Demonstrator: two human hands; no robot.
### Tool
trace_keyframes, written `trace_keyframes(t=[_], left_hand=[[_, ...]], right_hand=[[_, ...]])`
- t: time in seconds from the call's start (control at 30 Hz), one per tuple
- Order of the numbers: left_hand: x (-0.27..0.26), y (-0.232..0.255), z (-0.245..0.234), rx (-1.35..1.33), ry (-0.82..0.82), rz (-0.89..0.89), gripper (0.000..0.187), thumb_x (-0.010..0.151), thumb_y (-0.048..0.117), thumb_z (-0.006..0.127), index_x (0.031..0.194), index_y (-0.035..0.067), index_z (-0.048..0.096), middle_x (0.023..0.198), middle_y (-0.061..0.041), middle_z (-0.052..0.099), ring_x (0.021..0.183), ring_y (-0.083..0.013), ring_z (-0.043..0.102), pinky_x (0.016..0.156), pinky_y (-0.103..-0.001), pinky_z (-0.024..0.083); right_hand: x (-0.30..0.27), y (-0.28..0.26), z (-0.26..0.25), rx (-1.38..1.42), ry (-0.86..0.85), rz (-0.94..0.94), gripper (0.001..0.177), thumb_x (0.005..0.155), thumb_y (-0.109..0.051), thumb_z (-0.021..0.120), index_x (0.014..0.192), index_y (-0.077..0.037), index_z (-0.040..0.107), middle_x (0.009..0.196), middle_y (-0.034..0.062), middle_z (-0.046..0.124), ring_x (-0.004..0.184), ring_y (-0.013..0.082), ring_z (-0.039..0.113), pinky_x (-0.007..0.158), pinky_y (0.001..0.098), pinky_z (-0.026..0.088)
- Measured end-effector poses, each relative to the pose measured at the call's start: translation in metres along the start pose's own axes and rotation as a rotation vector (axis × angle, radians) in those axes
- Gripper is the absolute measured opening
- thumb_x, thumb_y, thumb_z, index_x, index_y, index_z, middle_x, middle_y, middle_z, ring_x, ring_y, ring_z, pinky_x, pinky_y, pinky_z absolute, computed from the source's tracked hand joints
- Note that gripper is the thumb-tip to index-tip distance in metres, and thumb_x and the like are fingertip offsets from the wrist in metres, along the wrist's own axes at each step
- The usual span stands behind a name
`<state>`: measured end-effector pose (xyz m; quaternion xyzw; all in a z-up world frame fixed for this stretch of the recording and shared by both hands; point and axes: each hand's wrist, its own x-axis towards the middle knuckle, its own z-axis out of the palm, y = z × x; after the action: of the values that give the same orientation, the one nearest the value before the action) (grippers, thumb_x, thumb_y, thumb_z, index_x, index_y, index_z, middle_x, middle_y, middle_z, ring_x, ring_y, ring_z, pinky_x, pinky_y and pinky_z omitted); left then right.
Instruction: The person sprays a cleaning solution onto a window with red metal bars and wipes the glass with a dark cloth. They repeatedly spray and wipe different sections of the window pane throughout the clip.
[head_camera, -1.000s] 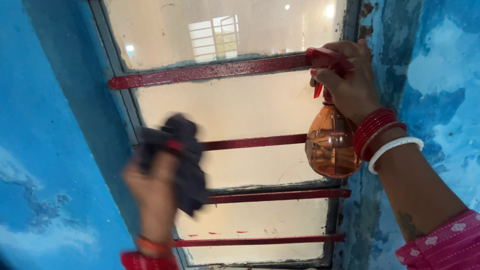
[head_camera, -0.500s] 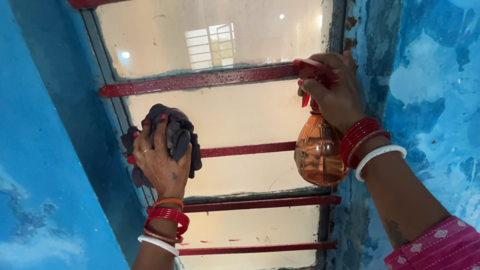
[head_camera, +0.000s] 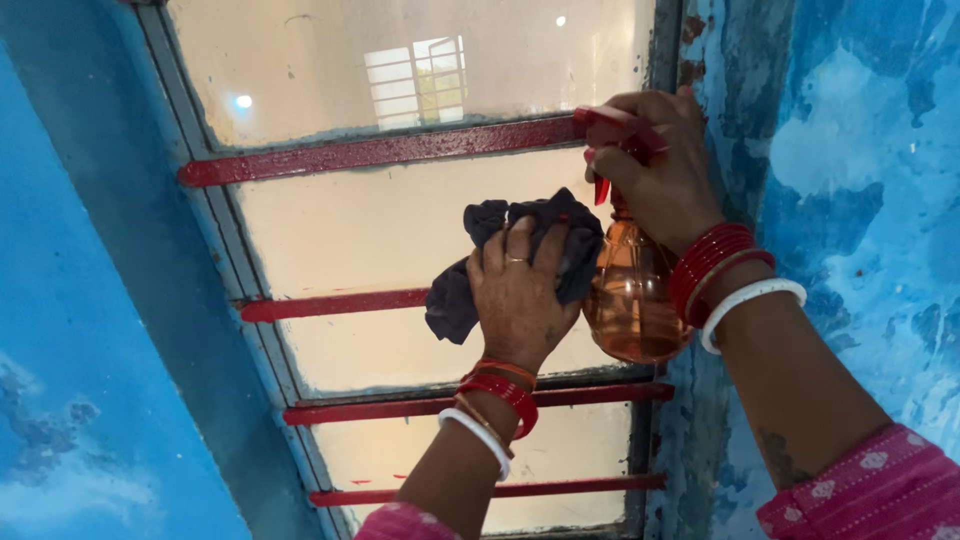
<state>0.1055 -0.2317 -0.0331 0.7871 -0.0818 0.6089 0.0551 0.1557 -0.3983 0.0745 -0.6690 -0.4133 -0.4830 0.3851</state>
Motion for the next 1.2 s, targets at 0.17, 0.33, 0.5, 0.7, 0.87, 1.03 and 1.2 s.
trace_keyframes(t=[0.17,0.33,0.5,0.7,0.87,1.03,1.2], left_hand=[[0.001,-0.005,-0.001,0.023,-0.02,0.068,0.069,0.075,0.042,0.086,0.137,0.02,0.064,0.138,-0.014,0.056,0.128,-0.0362,0.05,0.108,-0.062,0.034],[0.0,-0.035,-0.02,0.108,-0.2,0.061,0.093,0.053,0.042,0.09,0.139,0.024,0.061,0.141,-0.012,0.055,0.128,-0.0338,0.049,0.111,-0.062,0.031],[-0.01,-0.094,-0.058,0.238,-0.17,0.021,0.09,0.055,0.044,0.092,0.137,0.026,0.059,0.141,-0.01,0.053,0.135,-0.0345,0.044,0.116,-0.074,0.016],[-0.026,-0.132,-0.082,0.13,-0.074,0.045,0.077,0.073,0.037,0.084,0.144,0.024,0.057,0.148,-0.012,0.051,0.142,-0.0396,0.04,0.113,-0.069,0.022],[-0.029,-0.119,-0.076,0.091,0.085,-0.027,0.061,0.078,0.034,0.083,0.135,0.019,0.065,0.135,-0.012,0.058,0.125,-0.0375,0.049,0.107,-0.061,0.036],[-0.002,-0.089,-0.07,-0.2,0.245,-0.219,0.046,0.083,0.026,0.082,0.125,0.013,0.068,0.115,-0.011,0.061,0.106,-0.0313,0.06,0.094,-0.044,0.05],[0.022,-0.051,-0.051,-1.204,0.392,-0.538,0.035,0.097,0.022,0.071,0.128,0.011,0.062,0.119,-0.007,0.068,0.109,-0.02,0.066,0.098,-0.029,0.054]], right_hand=[[-0.001,-0.002,-0.002,0.023,-0.033,0.055,0.034,0.088,-0.03,0.068,0.115,-0.009,0.07,0.125,0.0071,0.064,0.132,0.032,0.046,0.125,0.0514,0.02],[0.001,0.002,-0.004,-0.02,-0.054,0.063,0.022,0.089,-0.027,0.069,0.101,-0.009,0.072,0.13,0.0096,0.063,0.134,0.0326,0.045,0.128,0.0533,0.014],[0.001,0.004,0.0,0.003,-0.027,0.077,0.035,0.088,-0.025,0.072,0.119,-0.007,0.071,0.134,0.0101,0.061,0.14,0.0368,0.038,0.124,0.054,0.014],[-0.001,-0.003,0.0,-0.022,-0.037,0.073,0.029,0.091,-0.025,0.071,0.113,-0.008,0.073,0.13,0.0083,0.063,0.134,0.0336,0.047,0.129,0.0527,0.015],[-0.002,-0.007,0.003,-0.022,-0.007,0.052,0.023,0.089,-0.022,0.073,0.106,-0.007,0.074,0.128,0.0081,0.063,0.133,0.0333,0.046,0.127,0.0516,0.015],[0.001,-0.008,0.001,-0.029,-0.023,0.062,0.017,0.09,-0.023,0.071,0.097,-0.008,0.073,0.121,0.0062,0.066,0.129,0.0308,0.05,0.129,0.0511,0.013],[0.001,-0.004,0.003,-0.009,0.012,0.073,0.037,0.086,-0.025,0.072,0.118,-0.007,0.067,0.125,0.0097,0.063,0.133,0.0321,0.045,0.126,0.054,0.008]])
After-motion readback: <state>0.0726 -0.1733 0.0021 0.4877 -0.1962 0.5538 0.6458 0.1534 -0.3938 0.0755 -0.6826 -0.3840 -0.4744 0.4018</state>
